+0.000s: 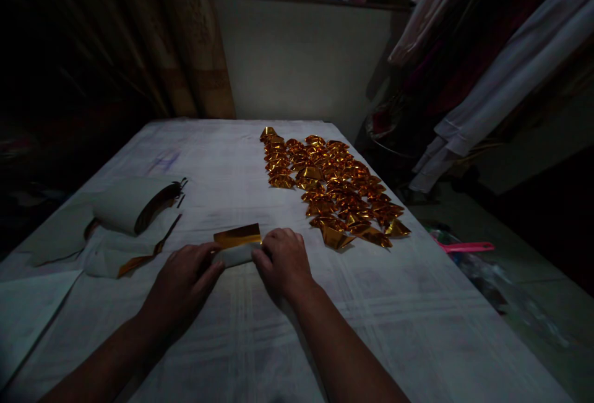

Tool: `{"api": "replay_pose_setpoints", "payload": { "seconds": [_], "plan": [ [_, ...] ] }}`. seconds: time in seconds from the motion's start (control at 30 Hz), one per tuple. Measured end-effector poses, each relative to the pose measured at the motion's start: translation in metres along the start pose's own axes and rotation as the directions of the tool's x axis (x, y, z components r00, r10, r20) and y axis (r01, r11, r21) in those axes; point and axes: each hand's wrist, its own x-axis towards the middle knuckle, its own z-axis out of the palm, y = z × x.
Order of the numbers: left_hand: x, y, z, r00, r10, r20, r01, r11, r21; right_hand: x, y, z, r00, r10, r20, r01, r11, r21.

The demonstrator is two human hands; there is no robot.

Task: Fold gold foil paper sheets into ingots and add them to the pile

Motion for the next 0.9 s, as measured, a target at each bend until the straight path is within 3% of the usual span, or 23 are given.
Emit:
{"api": "replay_pose_setpoints", "payload": {
  "seconds": [0.5, 0.67, 0.77, 0.9],
  "plan": [
    [-0.002, 0.001, 0.002, 0.991, 0.126, -0.033, -0.124, 0.99, 0.066, 0.001, -0.013, 0.008, 0.998, 0.042, -0.039, -0.051, 0.963, -0.265],
    [-0.004, 0.01, 0.003, 0.949, 0.283, -0.141, -0.258, 0.95, 0.175, 0.001, -0.016, 0.007, 0.998, 0.059, -0.026, -0.064, 0.956, -0.286],
    [-0.005, 0.021, 0.0, 0.93, 0.364, -0.052, -0.353, 0.924, 0.15, 0.001, -0.017, 0.007, 0.997, 0.074, -0.013, -0.075, 0.953, -0.294],
    [-0.006, 0.029, -0.003, 0.942, 0.331, 0.045, -0.334, 0.936, 0.111, 0.001, -0.016, 0.008, 0.997, 0.07, -0.023, -0.074, 0.955, -0.287]
  ]
}}
